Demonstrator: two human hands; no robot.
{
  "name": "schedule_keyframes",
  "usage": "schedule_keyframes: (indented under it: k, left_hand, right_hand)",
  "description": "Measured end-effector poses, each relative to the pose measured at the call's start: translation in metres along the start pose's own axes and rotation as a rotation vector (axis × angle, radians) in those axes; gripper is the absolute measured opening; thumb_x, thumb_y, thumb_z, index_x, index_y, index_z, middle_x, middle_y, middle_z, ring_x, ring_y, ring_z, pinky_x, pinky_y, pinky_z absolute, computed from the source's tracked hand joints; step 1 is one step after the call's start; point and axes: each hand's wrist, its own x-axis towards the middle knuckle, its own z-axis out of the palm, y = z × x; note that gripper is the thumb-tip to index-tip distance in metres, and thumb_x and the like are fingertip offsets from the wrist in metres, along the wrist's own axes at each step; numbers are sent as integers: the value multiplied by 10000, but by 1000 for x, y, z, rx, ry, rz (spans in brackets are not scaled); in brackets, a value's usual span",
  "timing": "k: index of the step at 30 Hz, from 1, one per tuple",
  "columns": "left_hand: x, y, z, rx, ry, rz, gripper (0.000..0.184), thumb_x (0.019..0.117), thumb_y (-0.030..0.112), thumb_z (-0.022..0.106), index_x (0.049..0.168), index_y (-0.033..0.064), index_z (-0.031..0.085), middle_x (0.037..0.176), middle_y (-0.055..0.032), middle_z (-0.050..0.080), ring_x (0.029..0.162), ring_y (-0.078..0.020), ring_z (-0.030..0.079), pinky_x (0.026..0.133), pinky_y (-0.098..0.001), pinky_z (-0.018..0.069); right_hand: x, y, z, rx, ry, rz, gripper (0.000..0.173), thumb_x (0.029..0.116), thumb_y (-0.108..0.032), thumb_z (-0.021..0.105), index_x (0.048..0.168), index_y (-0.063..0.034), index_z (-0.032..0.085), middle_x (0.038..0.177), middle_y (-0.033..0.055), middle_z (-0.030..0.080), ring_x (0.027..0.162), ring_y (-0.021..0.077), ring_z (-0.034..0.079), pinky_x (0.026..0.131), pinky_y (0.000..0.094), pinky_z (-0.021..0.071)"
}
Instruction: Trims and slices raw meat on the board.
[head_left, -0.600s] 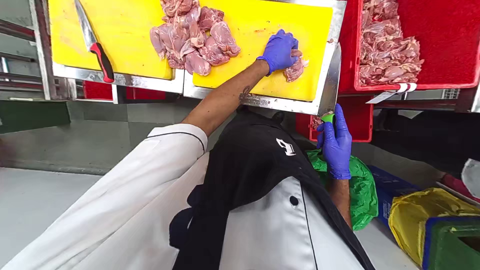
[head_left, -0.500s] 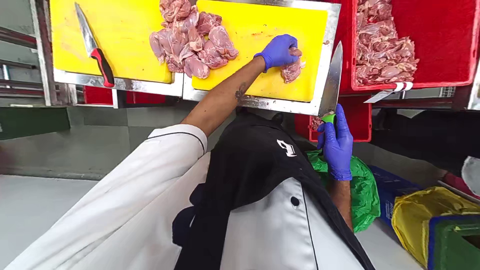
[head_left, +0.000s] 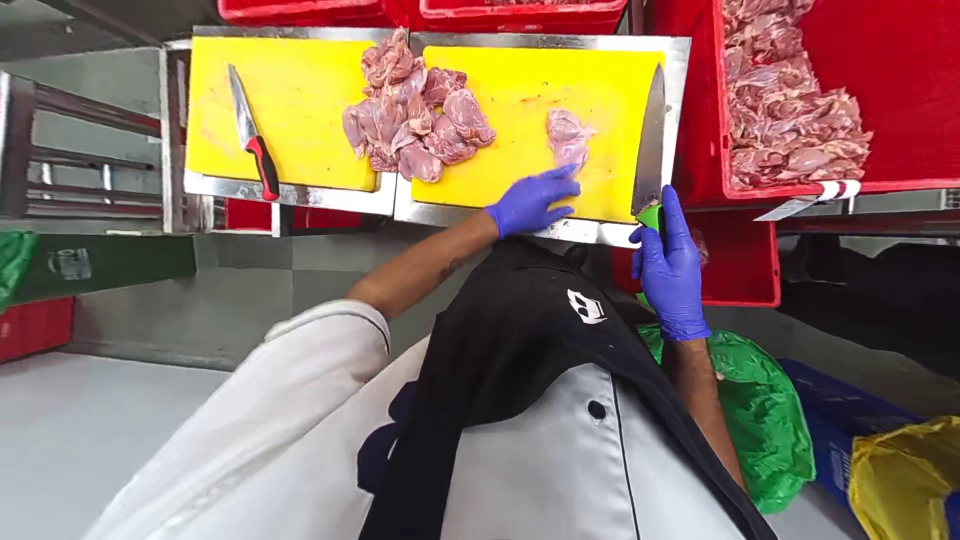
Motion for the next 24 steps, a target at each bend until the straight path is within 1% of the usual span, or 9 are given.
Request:
schedule_keyframes:
  k: [2,4,6,8,14,17,19,21,24]
  left_hand:
    - [-3,5,-4,-41,119,31,296,1013,250,618,1242,98,729,1316,-102,698,1285,-227,633,1103,-417,511]
    - [14,5,-17,-56,236,5,247,997,193,640,1188,77,746,1184,-104,736,1182,-226,673,1058,-402,534]
    - [35,-4,-23,-15,281,-50,224,974,179,646,1145,80,752,1162,-109,731,1184,-255,660,1049,-409,528]
    - [50,-18,-18,56,279,-59,214,968,179,625,1107,77,753,1154,-117,727,1178,-286,651,1035,-423,522]
    - [53,-36,1,153,277,-40,226,979,181,585,1052,55,757,1123,-131,736,1171,-310,660,1045,-441,516]
    - [52,-34,-2,155,270,-73,212,971,170,599,1033,47,759,1115,-133,735,1176,-308,655,1046,-430,515]
    - [52,-33,-4,170,248,-88,199,950,148,620,1034,31,756,1120,-141,734,1176,-314,656,1040,-432,520]
    - [54,-32,-6,175,230,-109,230,899,127,662,1074,8,753,1144,-156,726,1187,-328,648,1042,-444,520]
    - [52,-30,-10,190,190,-128,237,923,145,637,1090,23,752,1162,-155,726,1207,-332,642,1047,-454,516]
  right_hand:
    - [6,4,12,-148,-38,2,560,1082,-264,416,1628,-215,300,929,48,690,596,138,605,570,368,561]
    - [13,10,22,-325,-113,24,568,1078,-271,388,1636,-226,288,927,106,699,705,223,651,688,471,563]
    - [16,11,30,-459,-141,15,573,1073,-261,390,1635,-214,288,955,172,716,820,324,697,782,555,558]
    - [14,-1,34,-556,-146,-32,571,1070,-233,369,1634,-197,289,1014,189,723,894,357,711,823,564,556]
    - [11,-13,47,-724,-240,-10,568,1071,-243,329,1636,-222,272,1009,171,696,865,363,707,730,547,568]
    - [43,-24,58,-693,-258,-3,581,1076,-224,357,1643,-260,238,947,183,683,830,393,694,694,574,555]
    - [76,-36,72,-643,-216,-46,580,1065,-172,415,1626,-233,278,878,192,684,766,413,690,619,588,548]
    - [104,-50,82,-605,-188,-63,558,1072,-166,430,1615,-211,310,925,206,700,793,426,696,626,602,548]
    - [97,-45,78,-605,-193,-74,551,1073,-164,431,1610,-215,320,922,207,701,789,428,696,622,605,546]
